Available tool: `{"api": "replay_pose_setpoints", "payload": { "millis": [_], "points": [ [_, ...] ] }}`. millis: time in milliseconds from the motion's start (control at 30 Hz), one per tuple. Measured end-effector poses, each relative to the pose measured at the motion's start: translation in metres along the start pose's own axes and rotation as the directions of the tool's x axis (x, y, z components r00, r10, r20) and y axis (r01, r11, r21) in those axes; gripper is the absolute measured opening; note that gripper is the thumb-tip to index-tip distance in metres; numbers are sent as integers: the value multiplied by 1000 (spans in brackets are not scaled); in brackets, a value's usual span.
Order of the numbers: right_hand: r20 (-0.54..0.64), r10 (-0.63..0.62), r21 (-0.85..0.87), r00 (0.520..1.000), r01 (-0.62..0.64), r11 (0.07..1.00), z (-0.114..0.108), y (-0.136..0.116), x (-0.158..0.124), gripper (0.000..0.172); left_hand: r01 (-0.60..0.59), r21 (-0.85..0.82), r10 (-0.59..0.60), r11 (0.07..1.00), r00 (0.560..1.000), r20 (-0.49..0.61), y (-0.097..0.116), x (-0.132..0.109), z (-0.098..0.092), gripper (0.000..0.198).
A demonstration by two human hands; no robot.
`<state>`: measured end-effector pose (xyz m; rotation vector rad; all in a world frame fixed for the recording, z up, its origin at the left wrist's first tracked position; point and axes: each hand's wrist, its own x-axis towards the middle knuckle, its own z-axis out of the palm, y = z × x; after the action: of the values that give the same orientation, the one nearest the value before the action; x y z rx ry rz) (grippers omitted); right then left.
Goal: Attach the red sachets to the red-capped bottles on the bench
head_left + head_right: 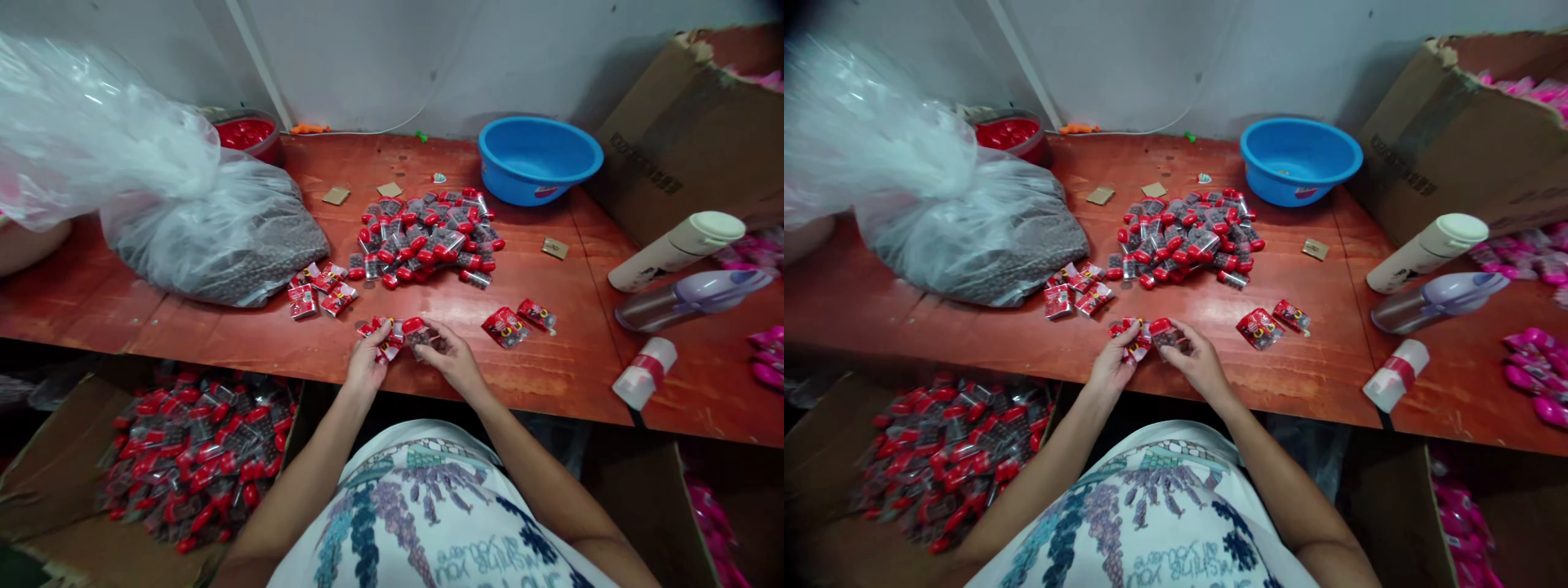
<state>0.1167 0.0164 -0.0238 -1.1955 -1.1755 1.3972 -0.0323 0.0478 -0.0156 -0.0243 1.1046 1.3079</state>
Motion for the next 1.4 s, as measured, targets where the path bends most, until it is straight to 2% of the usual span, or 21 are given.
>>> {"api": "replay_pose_setpoints", "payload": {
  "millis": [133, 267, 433, 567, 767, 900, 1033, 1267, 1400],
  "points": [
    [-13, -45, -68, 999, 44, 997, 3, 4, -3, 48, 4, -4, -4, 1000, 1000, 23, -1, -1, 1, 9],
    [-91, -32, -87, 995, 24, 996, 3, 4, -5, 49, 2, -18, -2, 1000, 1000, -2, 0, 0, 0, 11],
    [-35, -49, -112, 998, 45, 993, 4, 2, -6, 49, 6, -2, -6, 1000, 1000, 18, -1, 0, 0, 10],
    [-36, -65, -132, 997, 60, 989, 4, 6, -6, 48, -12, 14, 12, 1000, 1000, 25, -1, -3, -1, 11],
    [-97, -21, -76, 995, 14, 997, 7, 10, -7, 51, -65, 87, 60, 994, 996, 59, 1, -9, -1, 18],
    [-137, -11, -30, 991, 7, 1000, 9, 5, -8, 51, -51, 94, 47, 994, 998, 46, 2, -10, -1, 13],
    [-100, -43, -67, 994, 36, 997, 10, 1, -10, 46, -39, 109, 33, 993, 998, 50, 2, -8, -2, 12],
    [-116, -98, -113, 988, 85, 990, 10, 4, -9, 46, -29, 130, 25, 991, 999, 30, 4, -7, -2, 17],
    [-42, -138, -122, 990, 132, 984, 8, 5, -9, 45, -38, 135, 34, 990, 999, 30, 5, -10, 1, 18]
  ]
}}
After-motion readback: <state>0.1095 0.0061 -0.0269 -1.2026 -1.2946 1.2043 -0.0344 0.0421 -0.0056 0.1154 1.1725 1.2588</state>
